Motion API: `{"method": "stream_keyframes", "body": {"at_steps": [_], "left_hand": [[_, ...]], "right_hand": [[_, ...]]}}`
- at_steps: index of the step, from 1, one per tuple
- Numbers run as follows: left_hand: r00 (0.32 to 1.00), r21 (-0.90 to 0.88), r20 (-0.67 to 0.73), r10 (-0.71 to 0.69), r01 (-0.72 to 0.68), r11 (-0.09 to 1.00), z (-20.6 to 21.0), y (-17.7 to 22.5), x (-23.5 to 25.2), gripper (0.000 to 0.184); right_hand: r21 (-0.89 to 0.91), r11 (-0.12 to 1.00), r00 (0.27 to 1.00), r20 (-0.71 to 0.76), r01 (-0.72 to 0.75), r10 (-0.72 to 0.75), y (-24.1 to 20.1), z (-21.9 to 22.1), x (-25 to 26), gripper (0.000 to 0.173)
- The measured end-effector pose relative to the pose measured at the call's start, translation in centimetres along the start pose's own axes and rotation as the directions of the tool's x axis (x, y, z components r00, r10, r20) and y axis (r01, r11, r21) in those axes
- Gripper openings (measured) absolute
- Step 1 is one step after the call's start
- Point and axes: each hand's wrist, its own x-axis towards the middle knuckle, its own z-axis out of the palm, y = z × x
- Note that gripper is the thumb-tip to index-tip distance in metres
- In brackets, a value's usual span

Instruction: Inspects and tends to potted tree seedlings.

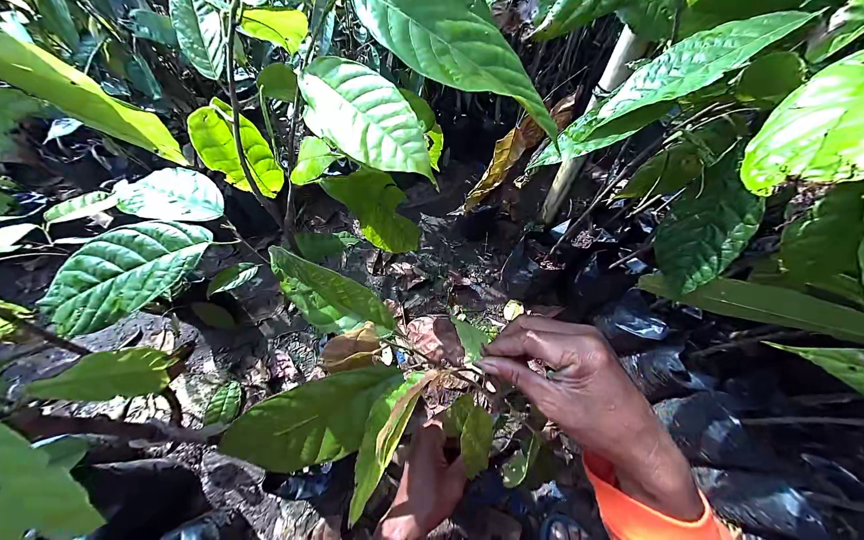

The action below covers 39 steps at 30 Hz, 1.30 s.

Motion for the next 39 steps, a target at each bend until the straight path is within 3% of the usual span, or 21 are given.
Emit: {"method": "stream_keyframes", "body": {"at_steps": [4, 7, 9, 11, 12, 15, 18, 24, 28, 30, 34, 36, 39], "left_hand": [[0.999, 0.046, -0.042, 0.006, -0.004, 0.999, -0.2, 0.7, -0.3, 0.03], [0.998, 0.064, -0.063, 0.011, -0.007, 0.998, -0.2, 1.1, -0.4, 0.03], [0.999, 0.058, -0.043, -0.013, 0.016, 0.998, -0.3, 1.1, -0.1, 0.029], [0.999, 0.058, -0.041, -0.018, 0.02, 0.998, -0.2, 0.9, 0.0, 0.028], [0.999, 0.058, -0.048, -0.007, 0.01, 0.998, -0.2, 0.9, 0.0, 0.028], [0.998, 0.001, -0.069, -0.005, 0.006, 1.0, -0.2, 0.5, 0.0, 0.026], [0.995, -0.06, -0.084, -0.045, 0.04, 0.997, -0.1, 0.0, 0.5, 0.027], [0.993, -0.102, -0.115, -0.034, 0.023, 0.995, -0.5, -0.6, 2.1, 0.023], [0.989, -0.157, -0.143, -0.045, 0.022, 0.987, -0.8, -0.8, 2.3, 0.019], [0.988, -0.168, -0.154, -0.018, -0.009, 0.986, -0.8, -0.9, 2.2, 0.019], [0.988, -0.203, -0.152, -0.014, -0.017, 0.979, -0.7, -0.8, 2.0, 0.027], [0.988, -0.214, -0.152, -0.008, -0.024, 0.977, -0.7, -0.8, 2.0, 0.028], [0.985, -0.199, -0.173, -0.004, -0.031, 0.98, -0.4, -1.0, 2.4, 0.025]], "right_hand": [[0.144, 0.989, 1.0, -0.016, -0.015, 0.018, 1.2, -1.5, 0.5, 0.015], [0.194, 0.981, 0.983, -0.18, -0.012, 0.048, 2.7, -2.7, 2.1, 0.005], [0.078, 0.994, 0.969, -0.229, -0.078, 0.094, 3.7, -3.1, 3.6, 0.02], [-0.095, 0.973, 0.977, -0.062, -0.21, 0.205, 4.6, -3.7, 4.1, 0.052], [-0.105, 0.965, 0.97, 0.013, -0.24, 0.243, 5.1, -3.8, 3.8, 0.056], [0.243, 0.937, 0.967, 0.091, -0.252, 0.236, 5.3, -3.7, 1.1, 0.022], [0.436, 0.873, 0.971, 0.184, -0.217, 0.15, 5.2, -3.6, -1.3, 0.034], [0.304, 0.853, 0.896, 0.281, -0.424, 0.345, 5.2, -1.8, -1.5, 0.025], [0.301, 0.815, 0.846, 0.378, -0.496, 0.375, 6.8, -0.8, -2.1, 0.019], [0.263, 0.794, 0.788, 0.481, -0.548, 0.384, 7.5, -0.2, -2.4, 0.021], [0.241, 0.714, 0.644, 0.672, -0.658, 0.366, 7.8, 1.1, -3.1, 0.052], [0.246, 0.707, 0.644, 0.669, -0.663, 0.371, 7.5, 1.9, -3.3, 0.059], [0.218, 0.75, 0.7, 0.583, -0.624, 0.413, 6.9, 3.3, -3.6, 0.07]]}}
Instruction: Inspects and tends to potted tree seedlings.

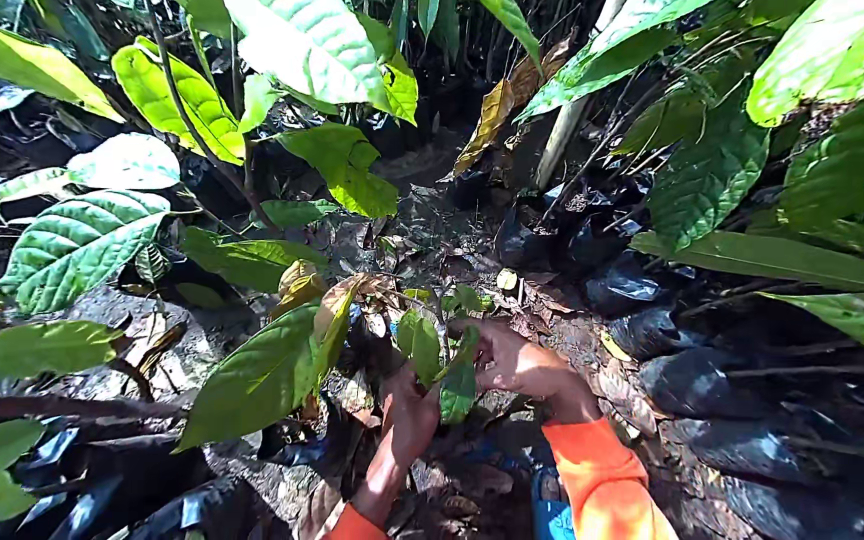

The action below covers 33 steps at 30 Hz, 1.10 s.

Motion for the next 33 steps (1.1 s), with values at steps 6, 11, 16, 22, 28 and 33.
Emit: {"method": "stream_keyframes", "body": {"at_steps": [6, 11, 16, 22, 28, 33], "left_hand": [[0.994, 0.075, 0.026, -0.11, 0.108, 0.991, 0.5, 0.1, 0.7, 0.015], [0.983, 0.116, 0.066, -0.173, 0.165, 0.98, 0.5, 0.5, 1.2, 0.016], [0.982, 0.127, 0.098, -0.162, 0.149, 0.981, 0.2, 0.1, 1.7, 0.015], [0.988, 0.076, 0.134, -0.081, 0.072, 0.995, -0.3, -0.7, 2.4, 0.015], [0.978, 0.029, 0.176, -0.109, 0.105, 0.994, -0.9, -0.7, 2.8, 0.015], [0.962, -0.061, 0.249, -0.109, 0.128, 0.99, -1.5, -0.7, 2.8, 0.009]], "right_hand": [[0.09, 0.978, 0.96, -0.226, 0.187, -0.163, 2.8, 0.5, 0.4, 0.013], [0.325, 0.921, 0.966, -0.21, 0.214, -0.15, 3.5, 0.1, 0.3, 0.021], [0.356, 0.925, 0.975, -0.214, 0.136, -0.061, 3.0, 0.2, 0.7, 0.019], [0.373, 0.918, 0.971, -0.236, 0.134, -0.046, 3.2, 0.3, 1.2, 0.018], [0.385, 0.911, 0.964, -0.263, 0.15, -0.047, 3.8, 0.7, 1.6, 0.017], [0.414, 0.898, 0.96, -0.278, 0.15, -0.032, 4.1, 0.6, 1.8, 0.018]]}}
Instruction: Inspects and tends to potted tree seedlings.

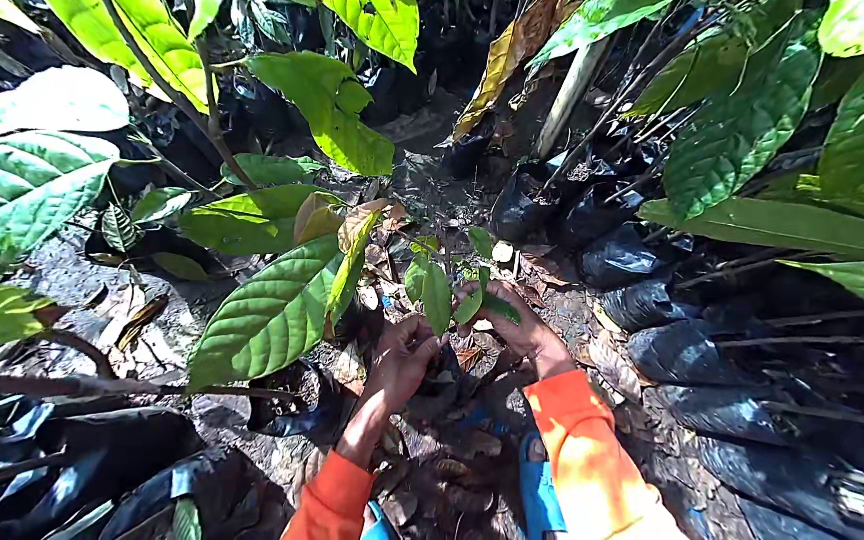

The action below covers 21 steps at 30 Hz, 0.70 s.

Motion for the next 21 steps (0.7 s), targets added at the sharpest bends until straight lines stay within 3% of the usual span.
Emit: {"method": "stream_keyframes", "body": {"at_steps": [6, 19, 21], "left_hand": [[1.0, 0.052, 0.007, -0.028, 0.028, 0.998, 0.3, 0.2, -0.3, 0.015], [0.999, 0.045, -0.016, 0.041, -0.04, 0.998, 0.4, -0.8, 0.1, 0.008], [0.999, 0.04, -0.018, 0.045, -0.044, 0.998, 0.5, -0.9, -0.1, 0.007]], "right_hand": [[-0.018, 1.0, 1.0, -0.012, -0.01, 0.01, -0.3, -0.1, 0.0, 0.016], [0.002, 0.999, 0.998, 0.049, 0.038, -0.038, 0.3, -1.1, 0.3, 0.012], [0.031, 1.0, 0.997, 0.076, -0.005, 0.003, 0.3, -1.6, 0.0, 0.029]]}}
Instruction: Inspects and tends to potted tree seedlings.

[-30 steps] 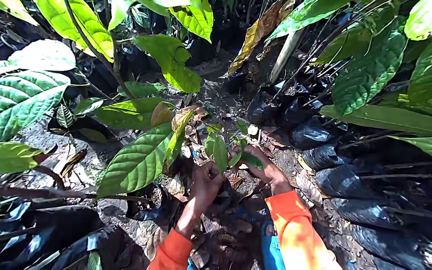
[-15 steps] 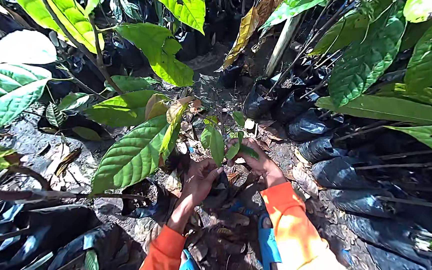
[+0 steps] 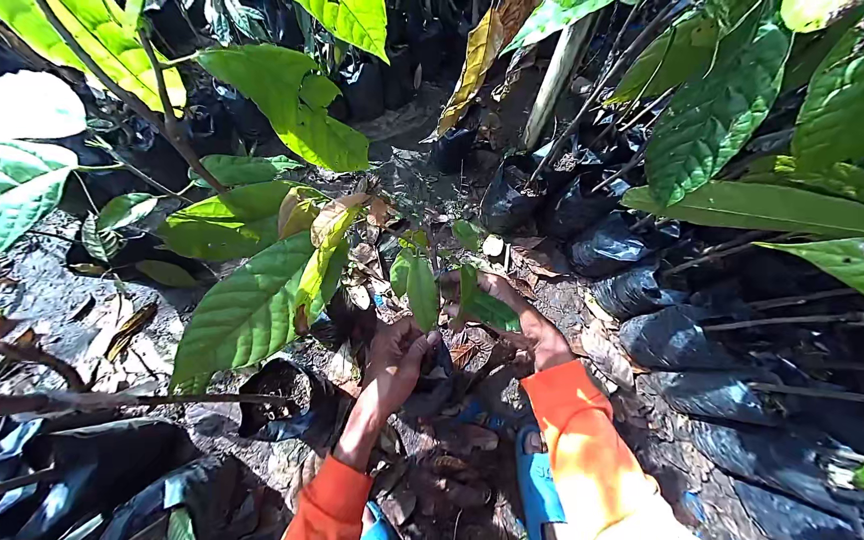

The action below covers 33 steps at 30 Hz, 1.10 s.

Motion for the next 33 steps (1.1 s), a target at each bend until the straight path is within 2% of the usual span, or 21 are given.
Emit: {"method": "stream_keyframes", "body": {"at_steps": [3, 4, 6, 8, 10, 11, 12, 13, 14, 15, 16, 17, 18, 21, 24, 26, 30, 33], "left_hand": [[0.999, 0.05, -0.025, 0.026, -0.025, 0.998, 0.5, 0.4, -0.6, 0.007], [0.999, 0.087, -0.027, 0.038, -0.036, 0.996, 0.7, 0.6, -1.0, 0.009], [0.995, 0.183, -0.012, 0.098, -0.094, 0.979, 1.2, 0.7, -1.6, 0.011], [0.985, 0.297, 0.023, 0.168, -0.168, 0.94, 1.9, 0.8, -2.1, 0.013], [0.969, 0.363, 0.047, 0.243, -0.243, 0.9, 2.6, 1.4, -2.5, 0.013], [0.96, 0.383, 0.054, 0.274, -0.273, 0.882, 3.0, 2.0, -2.6, 0.014], [0.95, 0.392, 0.064, 0.304, -0.304, 0.868, 3.2, 2.5, -2.4, 0.015], [0.943, 0.383, 0.074, 0.326, -0.328, 0.864, 3.5, 3.1, -2.0, 0.016], [0.937, 0.36, 0.088, 0.338, -0.346, 0.866, 3.7, 4.0, -1.4, 0.015], [0.932, 0.335, 0.111, 0.345, -0.362, 0.87, 3.8, 5.1, -0.6, 0.015], [0.918, 0.31, 0.14, 0.37, -0.396, 0.864, 3.9, 6.2, 0.5, 0.014], [0.899, 0.298, 0.167, 0.404, -0.437, 0.849, 4.1, 7.4, 1.7, 0.014], [0.882, 0.295, 0.19, 0.431, -0.47, 0.832, 4.3, 8.6, 3.1, 0.014], [0.836, 0.304, 0.185, 0.516, -0.548, 0.779, 5.0, 11.7, 7.2, 0.014], [0.858, 0.312, 0.124, 0.499, -0.511, 0.801, 3.6, 13.8, 8.9, 0.03], [0.888, 0.277, 0.062, 0.456, -0.454, 0.847, 1.9, 12.6, 8.2, 0.028], [0.973, 0.181, -0.033, 0.229, -0.219, 0.959, -0.3, 7.0, 3.9, 0.021], [0.993, 0.151, -0.062, 0.097, -0.086, 0.985, -0.9, 4.1, 0.1, 0.021]], "right_hand": [[-0.069, 0.996, 0.995, 0.074, -0.065, 0.07, -0.1, -0.6, -1.0, 0.078], [-0.131, 0.988, 0.992, 0.09, -0.077, 0.089, 0.1, -0.7, -1.3, 0.08], [-0.293, 0.942, 0.976, 0.085, -0.167, 0.2, 0.4, -0.4, -2.1, 0.062], [-0.455, 0.837, 0.946, -0.047, -0.305, 0.32, 1.2, 0.3, -3.2, 0.053], [-0.368, 0.825, 0.896, -0.288, -0.429, 0.337, 2.5, 1.0, -5.1, 0.041], [-0.237, 0.871, 0.859, -0.405, -0.431, 0.314, 2.6, 1.6, -6.0, 0.031], [-0.106, 0.915, 0.825, -0.482, -0.39, 0.296, 2.2, 2.0, -6.9, 0.029], [0.037, 0.961, 0.785, -0.569, -0.275, 0.247, 1.8, 2.3, -7.9, 0.028], [0.133, 0.984, 0.776, -0.606, -0.118, 0.175, 1.5, 2.5, -8.6, 0.024], [0.123, 0.992, 0.824, -0.565, 0.04, 0.036, 1.6, 2.2, -9.0, 0.024], [0.01, 0.986, 0.886, -0.442, 0.164, -0.143, 1.8, 1.2, -8.6, 0.025], [-0.168, 0.956, 0.906, -0.316, 0.24, -0.283, 0.9, 0.5, -7.4, 0.026], [-0.308, 0.91, 0.894, -0.263, 0.279, -0.363, -0.6, 0.2, -6.4, 0.023], [-0.572, 0.759, 0.811, -0.257, 0.311, -0.526, -3.7, -0.9, -4.2, 0.015], [-0.667, 0.669, 0.691, -0.313, 0.329, -0.652, -5.3, -2.9, -1.6, 0.017], [-0.683, 0.658, 0.644, -0.355, 0.317, -0.678, -6.2, -4.3, 0.1, 0.017], [-0.606, 0.787, 0.655, -0.548, 0.119, -0.521, -7.7, -5.3, 3.6, 0.018], [-0.498, 0.867, 0.678, -0.631, 0.018, -0.377, -5.3, -6.8, 7.0, 0.025]]}}
